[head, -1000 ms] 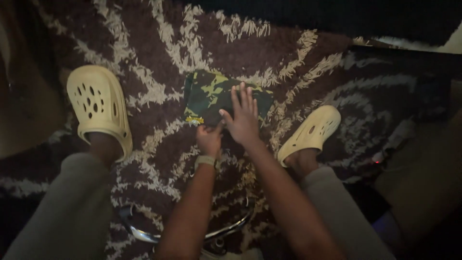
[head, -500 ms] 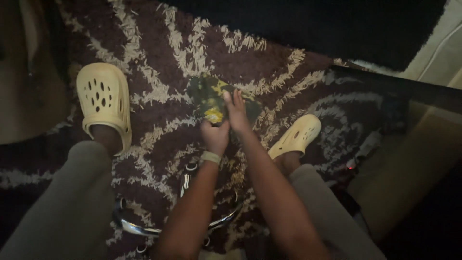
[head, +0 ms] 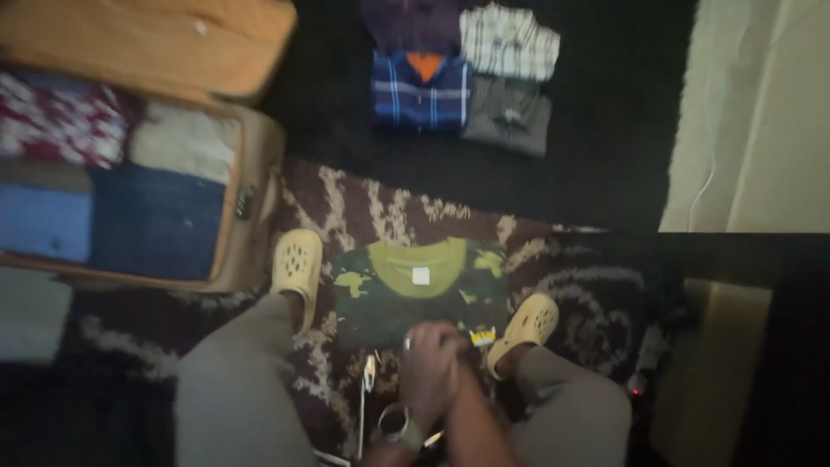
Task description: Folding clothes and packing them into a suitcase on the floor.
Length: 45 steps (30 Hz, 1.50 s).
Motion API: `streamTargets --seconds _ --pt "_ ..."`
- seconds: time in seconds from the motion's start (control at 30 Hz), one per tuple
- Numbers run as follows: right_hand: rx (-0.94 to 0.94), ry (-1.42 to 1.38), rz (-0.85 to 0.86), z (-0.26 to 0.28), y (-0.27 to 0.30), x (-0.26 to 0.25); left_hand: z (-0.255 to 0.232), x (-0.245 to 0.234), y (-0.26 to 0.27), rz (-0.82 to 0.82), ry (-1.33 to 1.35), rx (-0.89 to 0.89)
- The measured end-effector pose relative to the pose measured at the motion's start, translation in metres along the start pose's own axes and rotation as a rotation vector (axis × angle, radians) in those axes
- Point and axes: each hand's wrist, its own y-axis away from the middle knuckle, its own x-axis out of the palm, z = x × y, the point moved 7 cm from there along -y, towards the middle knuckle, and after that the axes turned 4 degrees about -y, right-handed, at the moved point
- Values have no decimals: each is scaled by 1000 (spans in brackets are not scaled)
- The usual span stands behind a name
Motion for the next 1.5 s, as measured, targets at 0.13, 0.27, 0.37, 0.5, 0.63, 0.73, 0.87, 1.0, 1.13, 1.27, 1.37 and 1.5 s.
streamTargets --seconds 0.13,0.27,0.37,0.5,0.63,0.73,0.87,1.0,1.13,1.27,1.37,1.5 --pt "-103 -141 -59 -64 13 -34 -43 -45 67 -85 209 325" --pt "-223 -276 -100 -185 46 -89 41 0 149 60 728 -42" --pt "-284 -388 -100 -186 68 -88 184 61 181 -341 1190 -605" --pt "-310 -555 -100 -215 115 -85 35 -115 139 -186 1565 -835" --pt "-314 -735 -132 -230 175 -87 -6 -146 148 142 1642 -698" --pt "-322 -878 -140 -234 209 -88 -42 -173 162 239 1489 -568" --pt "-345 -1069 -125 -236 232 -97 -64 -192 182 194 1320 -451" --pt "-354 -1248 -92 -211 249 -107 -36 -186 194 130 1266 -577" --pt "-340 -1433 -56 -185 272 -104 -26 -190 203 154 1187 -603" --pt "-234 -1494 -248 -127 292 -84 -20 -195 213 197 1127 -617" --pt "-249 -1472 -230 -49 313 -70 -13 -199 220 209 1117 -598" --pt "-129 -1426 -257 -44 329 -56 -6 -203 231 213 1117 -628"
